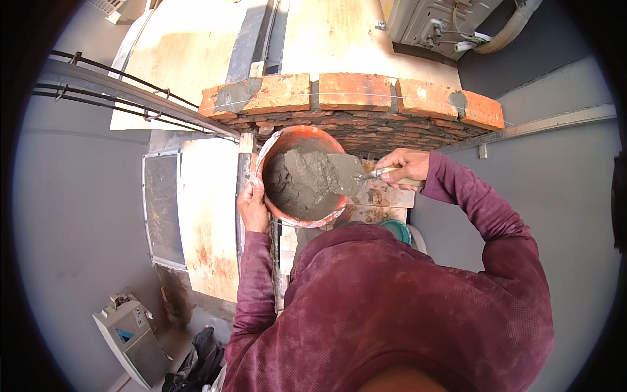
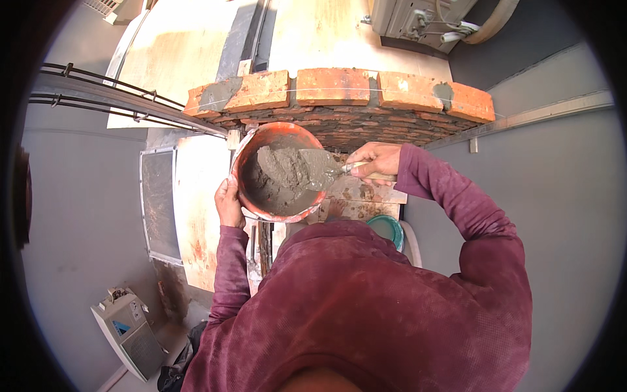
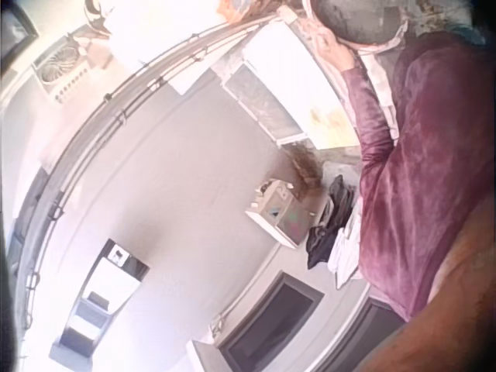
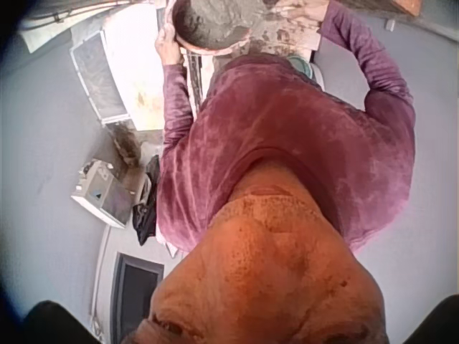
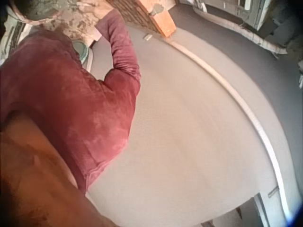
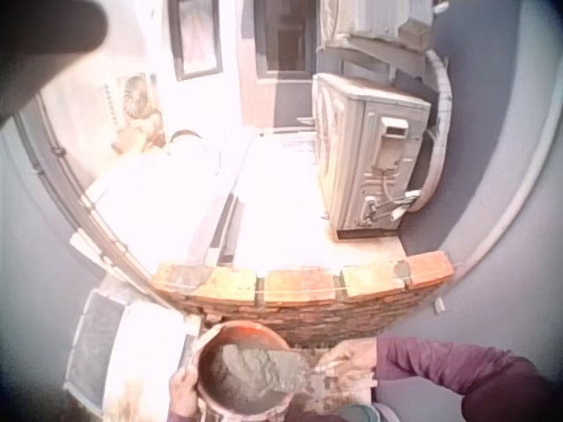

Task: The person builds a brick wall by applying mortar with a trowel, placing bricks onto the mortar bed, and using a hammer to tap the bricks into alignment.

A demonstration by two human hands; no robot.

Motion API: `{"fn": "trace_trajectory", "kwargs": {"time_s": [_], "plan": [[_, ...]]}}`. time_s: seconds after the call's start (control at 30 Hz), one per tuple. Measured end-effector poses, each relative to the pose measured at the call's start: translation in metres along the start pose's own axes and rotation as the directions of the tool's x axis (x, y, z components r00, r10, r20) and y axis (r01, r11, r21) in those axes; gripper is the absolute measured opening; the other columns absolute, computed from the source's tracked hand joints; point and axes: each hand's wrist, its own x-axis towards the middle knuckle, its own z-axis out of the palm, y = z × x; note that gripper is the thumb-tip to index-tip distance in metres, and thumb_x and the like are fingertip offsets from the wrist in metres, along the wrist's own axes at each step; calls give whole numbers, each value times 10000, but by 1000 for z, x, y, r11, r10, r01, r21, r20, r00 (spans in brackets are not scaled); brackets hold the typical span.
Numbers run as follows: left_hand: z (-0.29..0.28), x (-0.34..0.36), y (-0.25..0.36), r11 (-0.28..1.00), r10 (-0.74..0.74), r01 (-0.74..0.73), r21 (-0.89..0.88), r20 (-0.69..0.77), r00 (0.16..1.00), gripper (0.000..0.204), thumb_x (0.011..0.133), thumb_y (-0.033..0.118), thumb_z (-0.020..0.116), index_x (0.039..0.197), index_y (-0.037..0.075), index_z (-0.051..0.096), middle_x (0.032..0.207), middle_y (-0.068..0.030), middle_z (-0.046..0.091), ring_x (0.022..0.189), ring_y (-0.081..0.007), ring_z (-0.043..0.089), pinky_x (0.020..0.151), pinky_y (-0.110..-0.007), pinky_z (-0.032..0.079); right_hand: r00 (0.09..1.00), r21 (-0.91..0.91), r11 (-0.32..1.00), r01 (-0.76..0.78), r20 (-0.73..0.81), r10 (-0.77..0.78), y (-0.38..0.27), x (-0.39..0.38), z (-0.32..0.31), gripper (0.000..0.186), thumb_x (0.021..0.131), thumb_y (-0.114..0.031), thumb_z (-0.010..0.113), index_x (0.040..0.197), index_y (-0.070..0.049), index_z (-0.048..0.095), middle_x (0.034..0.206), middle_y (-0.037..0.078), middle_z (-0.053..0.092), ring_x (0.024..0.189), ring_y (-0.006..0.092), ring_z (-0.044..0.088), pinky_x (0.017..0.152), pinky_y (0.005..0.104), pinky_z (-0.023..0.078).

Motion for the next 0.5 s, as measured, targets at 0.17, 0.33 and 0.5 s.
{"fn": "trace_trajectory", "kwargs": {"time_s": [0.17, 0.33, 0.5], "plan": [[-27, 1, -31, 997, 8, -5, 83, -34, 999, 389, 998, 241, 518, 644, 114, 418, 620, 80, 360, 554, -32, 288, 486, -233, 233, 940, -290, 952, -103, -340, -2, -90, -50, -44, 310, 963, -256, 549, 1105, 14, 601, 686, -3, 538, 524, 69, 510, 450, 236, 417], [-63, 0, -50, 985, -18, 27, 169, -59, 998, 334, 1005, 254, 508, 702, 111, 512, 647, 99, 404, 576, -16, 318, 504, -202, 256, 760, -869, 316, -381, -489, -428, -124, -31, -62, 333, 870, -254, 612, 1032, 35, 579, 800, 136, 615, 774, 279, 622, 680, 397, 491], [-99, 15, -72, 978, -49, 66, 199, -88, 995, 381, 999, 270, 517, 646, 145, 446, 589, 89, 381, 515, -21, 293, 456, -213, 226, 584, -783, 38, -621, -493, -645, -70, 33, -54, 247, 853, -191, 608, 1013, -14, 542, 875, 173, 575, 828, 366, 614, 706, 442, 502]]}}
